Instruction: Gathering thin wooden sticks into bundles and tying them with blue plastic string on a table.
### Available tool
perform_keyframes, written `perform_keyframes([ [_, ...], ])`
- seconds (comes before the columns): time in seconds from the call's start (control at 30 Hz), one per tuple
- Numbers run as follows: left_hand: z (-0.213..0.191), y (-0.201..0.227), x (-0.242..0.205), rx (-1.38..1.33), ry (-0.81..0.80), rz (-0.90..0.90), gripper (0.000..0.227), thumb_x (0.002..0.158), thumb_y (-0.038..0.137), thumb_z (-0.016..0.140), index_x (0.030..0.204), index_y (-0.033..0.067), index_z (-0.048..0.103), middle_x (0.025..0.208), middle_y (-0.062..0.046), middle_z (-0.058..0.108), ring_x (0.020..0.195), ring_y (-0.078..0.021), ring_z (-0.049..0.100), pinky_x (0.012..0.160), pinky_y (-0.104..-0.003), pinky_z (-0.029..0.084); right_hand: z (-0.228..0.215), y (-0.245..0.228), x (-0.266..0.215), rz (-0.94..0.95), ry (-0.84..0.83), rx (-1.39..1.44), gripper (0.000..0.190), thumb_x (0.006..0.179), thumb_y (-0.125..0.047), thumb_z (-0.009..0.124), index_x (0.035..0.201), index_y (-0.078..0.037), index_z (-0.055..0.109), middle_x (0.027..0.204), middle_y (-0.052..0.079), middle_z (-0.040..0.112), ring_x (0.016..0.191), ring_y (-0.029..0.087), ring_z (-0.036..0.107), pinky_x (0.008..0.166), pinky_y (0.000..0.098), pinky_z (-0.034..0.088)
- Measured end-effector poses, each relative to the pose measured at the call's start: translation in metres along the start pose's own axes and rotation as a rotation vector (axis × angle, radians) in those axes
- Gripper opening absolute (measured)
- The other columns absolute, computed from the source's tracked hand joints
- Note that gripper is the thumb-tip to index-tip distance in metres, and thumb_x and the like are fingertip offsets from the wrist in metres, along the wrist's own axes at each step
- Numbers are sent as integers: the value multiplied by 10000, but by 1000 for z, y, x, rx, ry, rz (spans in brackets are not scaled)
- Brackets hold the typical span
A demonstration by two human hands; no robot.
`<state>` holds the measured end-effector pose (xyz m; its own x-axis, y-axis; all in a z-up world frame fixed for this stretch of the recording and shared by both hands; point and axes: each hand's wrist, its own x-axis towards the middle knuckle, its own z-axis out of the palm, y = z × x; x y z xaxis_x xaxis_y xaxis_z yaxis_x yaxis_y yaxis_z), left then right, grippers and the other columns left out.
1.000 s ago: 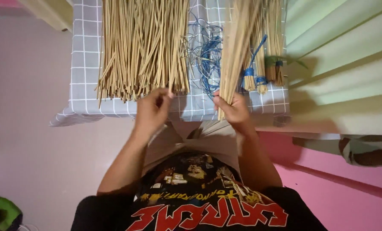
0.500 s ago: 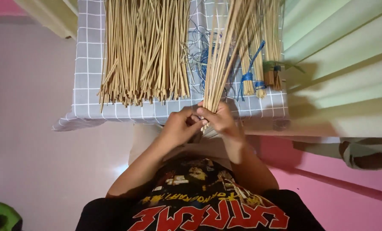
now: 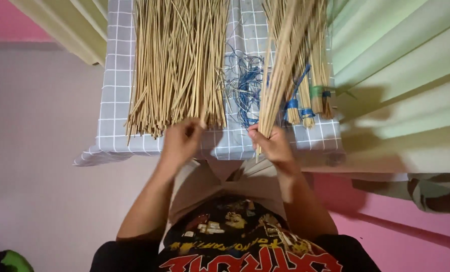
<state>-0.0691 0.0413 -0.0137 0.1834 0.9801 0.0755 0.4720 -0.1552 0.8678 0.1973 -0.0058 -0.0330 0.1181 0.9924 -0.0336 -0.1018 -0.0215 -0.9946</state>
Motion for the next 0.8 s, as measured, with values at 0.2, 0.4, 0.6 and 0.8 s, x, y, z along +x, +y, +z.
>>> perform_keyframes([
  [0.2, -31, 25, 38, 31, 66, -7, 184, 967, 173, 652, 1015, 44, 774, 660, -88, 718, 554, -213, 693, 543, -340, 526, -14, 4, -5, -11, 11, 37, 224, 973, -199, 718, 995, 24, 703, 597, 118, 588, 509, 176, 629, 488, 311, 553],
  [0.4, -7, 22, 39, 484, 147, 160, 294, 993, 303, 652, 1076, 46, 770, 714, -167, 722, 695, -414, 724, 608, -510, 552, -6, 0, -6, 58, 15, -143, 370, 993, -294, 702, 721, -44, 698, 502, 96, 590, 435, 157, 571, 459, 264, 486],
  [0.6, 53, 43, -17, -88, -185, 220, 121, 844, 130, 771, 857, 12, 746, 673, -209, 709, 651, -445, 719, 577, -468, 544, 27, 38, 1, 59, 86, 115, 318, 942, -242, 779, 702, -79, 651, 506, 38, 540, 462, 93, 521, 484, 214, 437],
  [0.8, 66, 20, -31, -383, -280, -46, 74, 849, 59, 725, 904, 13, 737, 677, -112, 747, 658, -224, 683, 707, -366, 560, 46, 0, -4, 24, -16, 181, 410, 970, -263, 733, 631, -93, 579, 479, 71, 538, 413, 103, 523, 408, 226, 439],
])
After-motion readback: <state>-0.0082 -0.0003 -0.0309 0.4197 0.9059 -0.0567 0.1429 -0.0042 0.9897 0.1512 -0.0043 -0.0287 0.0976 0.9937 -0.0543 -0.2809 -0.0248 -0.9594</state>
